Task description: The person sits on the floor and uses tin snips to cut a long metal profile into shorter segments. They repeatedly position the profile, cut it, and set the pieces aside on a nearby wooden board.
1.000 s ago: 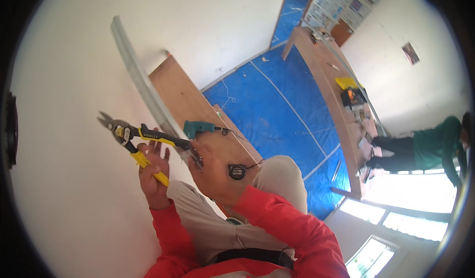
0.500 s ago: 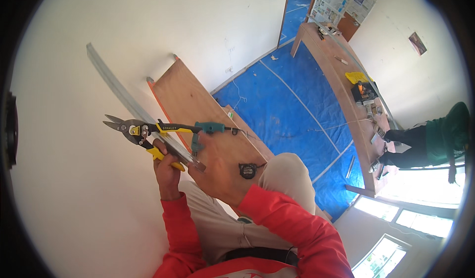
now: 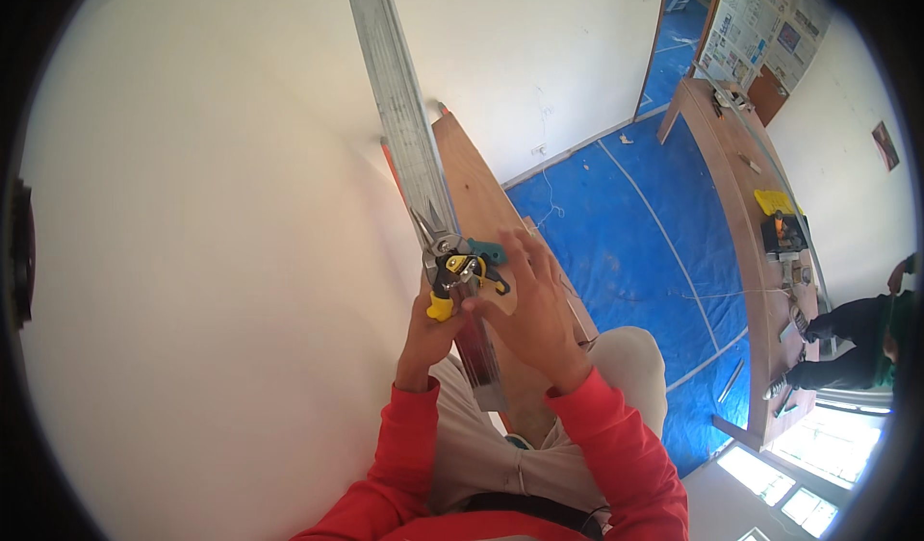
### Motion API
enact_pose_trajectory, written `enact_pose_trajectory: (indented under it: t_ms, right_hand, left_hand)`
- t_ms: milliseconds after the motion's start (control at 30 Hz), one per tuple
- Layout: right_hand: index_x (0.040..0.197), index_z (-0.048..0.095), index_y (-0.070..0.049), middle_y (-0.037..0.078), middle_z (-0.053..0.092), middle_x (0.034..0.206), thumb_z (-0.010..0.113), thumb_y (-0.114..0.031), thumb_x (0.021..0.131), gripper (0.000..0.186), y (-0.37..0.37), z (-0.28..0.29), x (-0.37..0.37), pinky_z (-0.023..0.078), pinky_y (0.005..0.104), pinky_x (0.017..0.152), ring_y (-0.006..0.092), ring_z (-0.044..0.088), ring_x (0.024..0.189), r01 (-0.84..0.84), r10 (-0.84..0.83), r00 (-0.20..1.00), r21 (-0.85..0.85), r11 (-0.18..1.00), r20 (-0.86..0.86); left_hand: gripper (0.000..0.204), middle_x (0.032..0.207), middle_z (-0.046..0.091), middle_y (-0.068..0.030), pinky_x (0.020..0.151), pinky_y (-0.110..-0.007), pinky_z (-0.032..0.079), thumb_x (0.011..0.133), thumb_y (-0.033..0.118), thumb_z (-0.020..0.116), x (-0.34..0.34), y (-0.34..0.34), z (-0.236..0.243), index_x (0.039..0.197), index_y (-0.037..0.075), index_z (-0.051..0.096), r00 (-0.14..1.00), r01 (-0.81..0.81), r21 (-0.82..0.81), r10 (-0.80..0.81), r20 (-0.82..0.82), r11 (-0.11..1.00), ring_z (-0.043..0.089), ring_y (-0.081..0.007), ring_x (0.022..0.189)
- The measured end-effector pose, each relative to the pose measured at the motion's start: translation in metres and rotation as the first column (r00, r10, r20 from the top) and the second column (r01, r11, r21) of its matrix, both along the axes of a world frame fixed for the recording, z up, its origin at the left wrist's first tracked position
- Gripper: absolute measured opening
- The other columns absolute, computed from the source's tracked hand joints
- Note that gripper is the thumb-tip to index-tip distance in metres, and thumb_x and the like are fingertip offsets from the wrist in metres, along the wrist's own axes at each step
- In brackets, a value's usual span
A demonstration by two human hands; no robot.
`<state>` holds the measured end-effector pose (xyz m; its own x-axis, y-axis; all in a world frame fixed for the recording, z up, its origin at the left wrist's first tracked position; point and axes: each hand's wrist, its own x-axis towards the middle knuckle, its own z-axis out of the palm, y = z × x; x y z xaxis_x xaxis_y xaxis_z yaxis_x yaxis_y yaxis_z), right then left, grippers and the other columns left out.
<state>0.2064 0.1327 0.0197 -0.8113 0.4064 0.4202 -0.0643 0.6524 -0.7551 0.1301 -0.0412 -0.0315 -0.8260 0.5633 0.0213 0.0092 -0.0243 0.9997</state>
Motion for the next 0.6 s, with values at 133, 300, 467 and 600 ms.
enact_pose_trajectory:
  t_ms: [133, 300, 467, 600]
  right_hand:
    - [0.131, 0.061, 0.003, 0.02, 0.071, 0.103, 0.079, -0.019, 0.094, 0.047, 0.011, -0.004, -0.004, 0.054, 0.0436, 0.082, 0.036, 0.068, 0.093, -0.279, 0.308, 0.951, -0.334, 0.901, 0.037]
    - [0.122, 0.064, 0.004, 0.013, 0.069, 0.092, 0.076, -0.02, 0.099, 0.035, 0.011, 0.0, 0.006, 0.052, 0.0331, 0.072, 0.0191, 0.064, 0.08, -0.268, 0.424, 0.896, -0.599, 0.755, 0.134]
    - [0.118, 0.067, 0.001, 0.0, 0.061, 0.082, 0.074, -0.022, 0.102, 0.029, 0.008, 0.007, 0.015, 0.045, 0.0286, 0.06, 0.0075, 0.055, 0.071, -0.224, 0.455, 0.881, -0.733, 0.642, 0.129]
    - [0.118, 0.064, -0.003, -0.004, 0.052, 0.07, 0.073, -0.028, 0.101, 0.032, 0.025, 0.004, 0.024, 0.037, 0.0234, 0.052, 0.0052, 0.048, 0.058, -0.24, 0.537, 0.843, -0.924, 0.297, -0.046]
  left_hand:
    - [0.036, 0.114, 0.048, -0.0039, 0.087, -0.026, 0.046, 0.082, -0.012, 0.064, 0.009, 0.0, 0.013, 0.116, 0.001, 0.063, 0.999, 0.028, -0.049, -0.027, 0.016, 0.998, 0.054, -0.0141, 0.099]
    - [0.039, 0.109, 0.044, -0.0066, 0.089, -0.029, 0.041, 0.087, 0.025, 0.071, 0.013, 0.0, 0.023, 0.114, -0.001, 0.061, 0.998, -0.057, 0.158, 0.055, 0.018, 0.986, 0.049, -0.0173, 0.102]
    - [0.073, 0.102, 0.039, -0.0054, 0.085, -0.031, 0.038, 0.09, 0.074, 0.061, -0.007, -0.004, 0.022, 0.1, 0.002, 0.051, 0.971, -0.09, 0.214, 0.133, -0.197, 0.973, 0.043, -0.018, 0.096]
    - [0.071, 0.103, 0.037, -0.0034, 0.086, -0.029, 0.041, 0.084, 0.062, 0.08, -0.022, -0.009, 0.026, 0.105, 0.008, 0.039, 0.978, -0.028, 0.145, 0.057, -0.202, 0.989, 0.042, -0.0159, 0.096]
